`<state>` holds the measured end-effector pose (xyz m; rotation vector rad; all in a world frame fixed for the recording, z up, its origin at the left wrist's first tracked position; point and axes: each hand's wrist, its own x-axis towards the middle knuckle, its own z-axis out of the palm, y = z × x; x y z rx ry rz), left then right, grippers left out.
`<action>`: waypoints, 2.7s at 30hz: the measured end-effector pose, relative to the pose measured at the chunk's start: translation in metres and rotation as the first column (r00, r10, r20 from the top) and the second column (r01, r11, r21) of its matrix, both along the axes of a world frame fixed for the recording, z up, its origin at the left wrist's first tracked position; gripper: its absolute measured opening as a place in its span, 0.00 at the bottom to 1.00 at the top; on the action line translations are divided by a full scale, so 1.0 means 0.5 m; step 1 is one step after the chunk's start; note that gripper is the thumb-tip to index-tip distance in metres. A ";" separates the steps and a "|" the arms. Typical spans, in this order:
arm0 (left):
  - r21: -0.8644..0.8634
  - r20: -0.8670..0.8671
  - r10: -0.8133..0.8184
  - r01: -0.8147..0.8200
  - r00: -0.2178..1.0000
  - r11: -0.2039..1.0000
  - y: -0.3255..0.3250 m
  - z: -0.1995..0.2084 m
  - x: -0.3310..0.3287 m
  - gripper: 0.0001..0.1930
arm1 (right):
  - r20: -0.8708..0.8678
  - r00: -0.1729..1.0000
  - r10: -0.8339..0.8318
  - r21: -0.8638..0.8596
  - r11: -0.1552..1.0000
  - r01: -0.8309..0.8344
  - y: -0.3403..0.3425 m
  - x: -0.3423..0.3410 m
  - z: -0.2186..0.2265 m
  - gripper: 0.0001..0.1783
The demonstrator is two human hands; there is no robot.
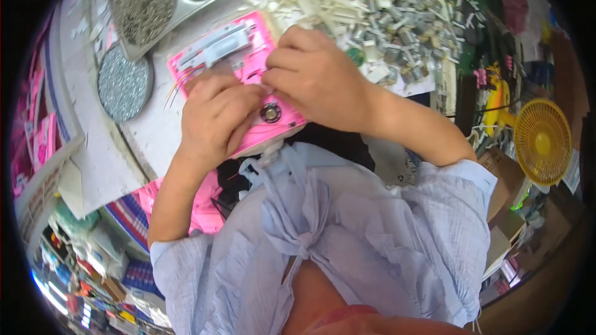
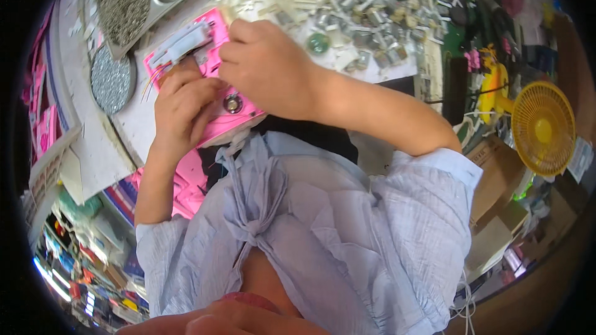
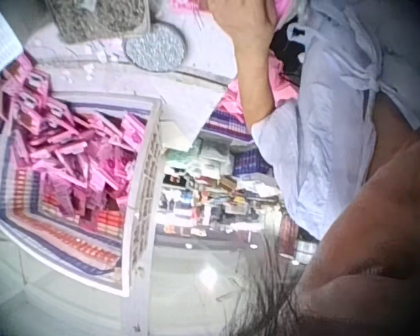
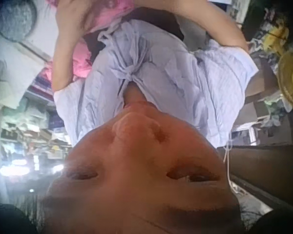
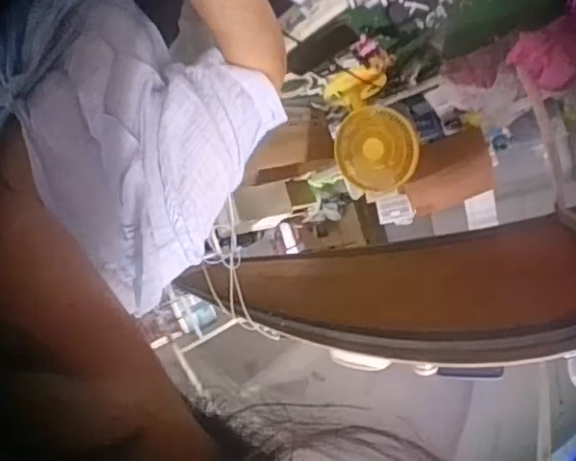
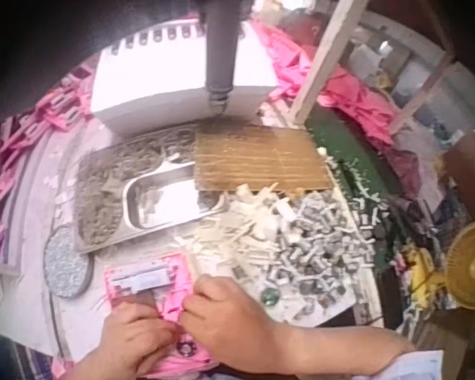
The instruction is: Assembling an electronic toy by soldering components and screwing the casing shut.
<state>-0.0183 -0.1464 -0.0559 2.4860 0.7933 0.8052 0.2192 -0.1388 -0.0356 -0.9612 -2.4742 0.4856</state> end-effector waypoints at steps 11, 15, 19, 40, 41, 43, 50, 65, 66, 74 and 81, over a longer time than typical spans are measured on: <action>-0.049 -0.030 -0.002 0.000 1.000 0.999 -0.002 0.008 0.004 0.11 | 0.153 0.703 -0.694 0.275 0.714 0.645 0.016 0.239 0.045 0.14; -0.102 -0.003 -0.050 0.050 0.999 0.994 0.014 0.032 0.008 0.11 | 0.260 0.613 -0.746 0.262 0.666 0.698 0.016 0.259 0.026 0.14; -0.271 0.173 0.127 -0.077 0.977 0.959 0.019 0.084 0.046 0.16 | 0.083 0.701 -0.709 0.128 0.705 0.698 0.008 0.248 0.066 0.15; 0.025 -0.210 0.418 -0.422 0.884 0.906 0.536 0.032 0.340 0.15 | -0.633 -0.095 -0.768 -0.598 0.563 -0.571 -0.095 0.194 0.027 0.20; 0.050 -0.277 0.460 -0.466 0.843 0.883 0.553 0.032 0.364 0.15 | -0.642 -0.099 -0.760 -0.600 0.579 -0.552 -0.101 0.197 0.023 0.20; 0.130 -0.342 0.523 -0.511 0.781 0.849 0.573 0.026 0.387 0.15 | -0.652 -0.091 -0.753 -0.616 0.596 -0.515 -0.107 0.206 0.019 0.21; 0.245 -0.316 0.603 -0.550 0.733 0.798 0.611 -0.027 0.405 0.12 | -0.624 0.024 -0.781 -0.739 0.580 -0.343 -0.126 0.232 0.025 0.24; 0.203 -0.182 0.628 -0.596 0.756 0.777 0.581 -0.003 0.404 0.13 | -0.219 0.750 -0.624 -0.506 0.730 0.460 -0.115 0.232 0.046 0.22; 0.202 -0.139 0.606 -0.577 0.783 0.791 0.575 -0.004 0.405 0.12 | -0.151 0.782 -0.604 -0.444 0.748 0.493 -0.110 0.229 0.043 0.21; 0.120 0.018 0.513 -0.511 0.858 0.851 0.583 -0.016 0.369 0.09 | 0.043 0.890 -0.454 -0.247 0.859 0.449 -0.061 0.218 0.035 0.18; 0.011 -0.057 0.479 -0.479 0.876 0.878 0.602 -0.026 0.364 0.10 | -0.005 0.885 -0.466 -0.286 0.849 0.445 -0.076 0.218 0.039 0.18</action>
